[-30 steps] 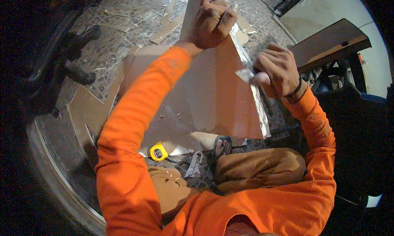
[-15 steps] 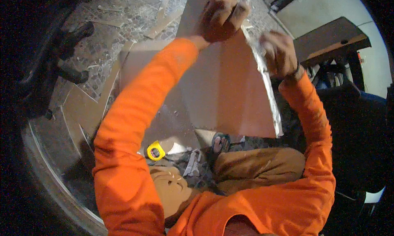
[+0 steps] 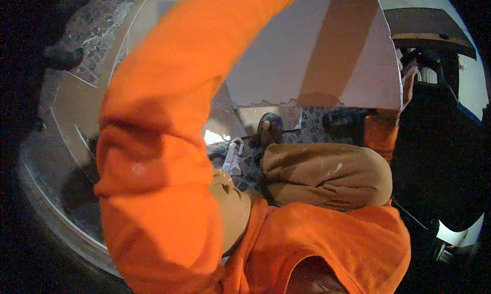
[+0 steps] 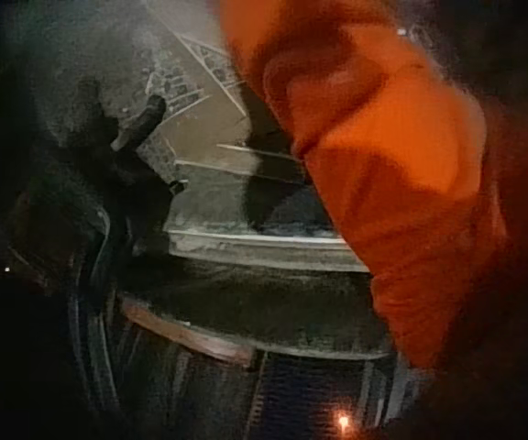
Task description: The person measures a white board with a tape measure and marks it with a pen. Then they use a metal straightedge and a utility knife to cut the board along the marked line.
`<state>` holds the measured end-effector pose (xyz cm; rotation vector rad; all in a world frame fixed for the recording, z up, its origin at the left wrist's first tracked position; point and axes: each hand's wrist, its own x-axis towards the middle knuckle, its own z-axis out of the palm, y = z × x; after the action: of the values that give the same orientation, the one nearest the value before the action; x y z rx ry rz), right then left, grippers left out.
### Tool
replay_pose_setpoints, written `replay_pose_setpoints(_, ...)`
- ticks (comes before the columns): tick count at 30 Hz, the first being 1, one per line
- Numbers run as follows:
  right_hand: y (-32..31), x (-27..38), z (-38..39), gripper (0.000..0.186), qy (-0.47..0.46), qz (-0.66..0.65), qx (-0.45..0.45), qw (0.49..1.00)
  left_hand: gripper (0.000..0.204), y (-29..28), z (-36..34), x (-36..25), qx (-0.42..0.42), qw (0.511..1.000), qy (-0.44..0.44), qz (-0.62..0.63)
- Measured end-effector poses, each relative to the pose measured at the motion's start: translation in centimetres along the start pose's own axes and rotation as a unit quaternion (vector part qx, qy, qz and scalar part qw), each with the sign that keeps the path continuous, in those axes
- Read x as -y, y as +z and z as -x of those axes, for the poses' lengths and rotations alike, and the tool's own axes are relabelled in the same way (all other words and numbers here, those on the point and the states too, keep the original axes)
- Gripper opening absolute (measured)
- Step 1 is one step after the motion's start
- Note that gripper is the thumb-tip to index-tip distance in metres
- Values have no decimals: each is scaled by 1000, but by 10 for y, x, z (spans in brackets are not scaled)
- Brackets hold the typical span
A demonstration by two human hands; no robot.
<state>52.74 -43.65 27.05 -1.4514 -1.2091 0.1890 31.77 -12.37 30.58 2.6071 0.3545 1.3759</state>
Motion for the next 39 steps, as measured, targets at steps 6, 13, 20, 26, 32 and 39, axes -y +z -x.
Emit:
replay_pose_setpoints(6,-16,0,62,30,1,1,-43,999,59,47,-25,-6,52,997,-9,49)
replay_pose_setpoints(13,7,-3,53,24,-14,-63,-7,998,59,68,-36,3,46,998,10,42)
replay_pose_setpoints(20,-1,-1,59,12,-24,30,-55,998,56,79,-45,6,42,993,81,-76)
replay_pose_setpoints(26,9,8,59,12,-37,21,-1,999,58,52,-26,-6,40,997,13,68)
replay_pose_setpoints(32,26,42,52,15,-109,153,87,978,55,17,-32,2,48,997,32,49)
replay_pose_setpoints(39,68,56,64,24,-175,200,29,964,40,-9,-10,20,-132,965,227,-10)
